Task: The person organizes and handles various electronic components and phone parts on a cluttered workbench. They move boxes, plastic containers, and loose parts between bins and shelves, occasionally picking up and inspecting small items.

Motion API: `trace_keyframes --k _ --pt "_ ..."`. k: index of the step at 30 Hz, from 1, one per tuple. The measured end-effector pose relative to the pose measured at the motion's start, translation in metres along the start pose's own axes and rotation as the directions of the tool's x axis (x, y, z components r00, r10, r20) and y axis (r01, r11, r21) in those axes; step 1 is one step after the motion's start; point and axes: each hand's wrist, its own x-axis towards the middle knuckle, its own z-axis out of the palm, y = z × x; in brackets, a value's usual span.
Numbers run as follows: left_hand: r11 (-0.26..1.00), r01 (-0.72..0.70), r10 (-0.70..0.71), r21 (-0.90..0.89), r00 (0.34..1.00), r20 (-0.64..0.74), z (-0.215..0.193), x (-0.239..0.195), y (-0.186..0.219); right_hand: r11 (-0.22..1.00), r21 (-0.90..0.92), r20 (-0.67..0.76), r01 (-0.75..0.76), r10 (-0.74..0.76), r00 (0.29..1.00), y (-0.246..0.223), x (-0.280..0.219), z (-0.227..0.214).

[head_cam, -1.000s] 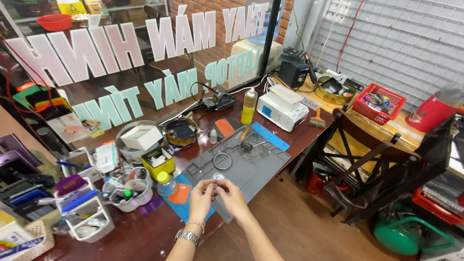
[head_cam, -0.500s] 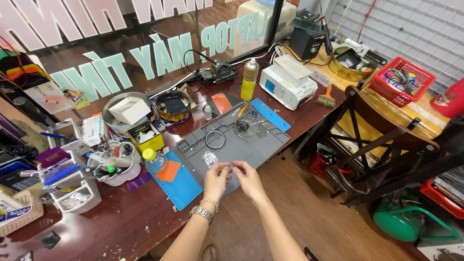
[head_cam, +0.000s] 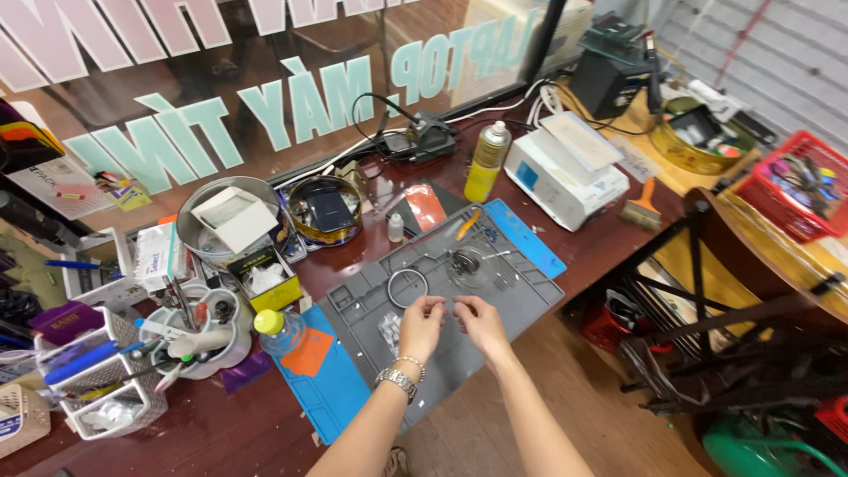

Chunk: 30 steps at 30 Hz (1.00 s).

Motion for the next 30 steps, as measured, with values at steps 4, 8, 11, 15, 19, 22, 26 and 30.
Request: trace_keyframes --k 4,8,11,15,19,22,26,30 --pt "0.991 0.014 -0.009 0.134 0.999 -0.036 0.006 0.029 -0.012 0.999 -0.027 0.012 -0.017 0.018 1.000 0.007 0.039 0.004" --pt "0.981 0.114 -0.104 0.156 0.992 -0.074 0.008 0.053 -0.022 0.996 -0.082 0.054 -0.028 0.032 0.998 0.001 0.071 0.001" --pt "0.972 0.080 -0.061 0.222 0.994 -0.095 0.019 0.074 -0.024 0.989 -0.121 0.054 -0.089 0.096 0.994 -0.007 0.102 -0.007" --pt "0.973 0.114 -0.089 0.200 0.988 -0.130 0.050 0.099 -0.022 1.000 0.003 0.111 0.009 -0.009 0.994 -0.007 0.148 -0.034" --pt "0.981 0.153 -0.126 0.115 0.968 -0.217 0.092 0.118 -0.011 1.000 -0.009 0.105 0.014 -0.013 0.994 -0.002 0.204 -0.079" --pt "0.978 0.156 -0.109 0.140 0.950 -0.293 0.130 0.126 -0.004 0.990 -0.142 0.051 -0.014 0.021 0.998 0.020 0.240 -0.118" --pt "0.975 0.193 -0.121 0.106 0.871 -0.477 0.163 0.135 0.006 0.907 -0.388 0.011 0.164 -0.173 0.985 0.056 0.292 -0.155" --pt "0.963 0.261 -0.176 0.062 0.789 -0.589 0.162 0.131 0.007 0.820 -0.552 0.079 0.150 -0.128 0.989 0.089 0.332 -0.166"
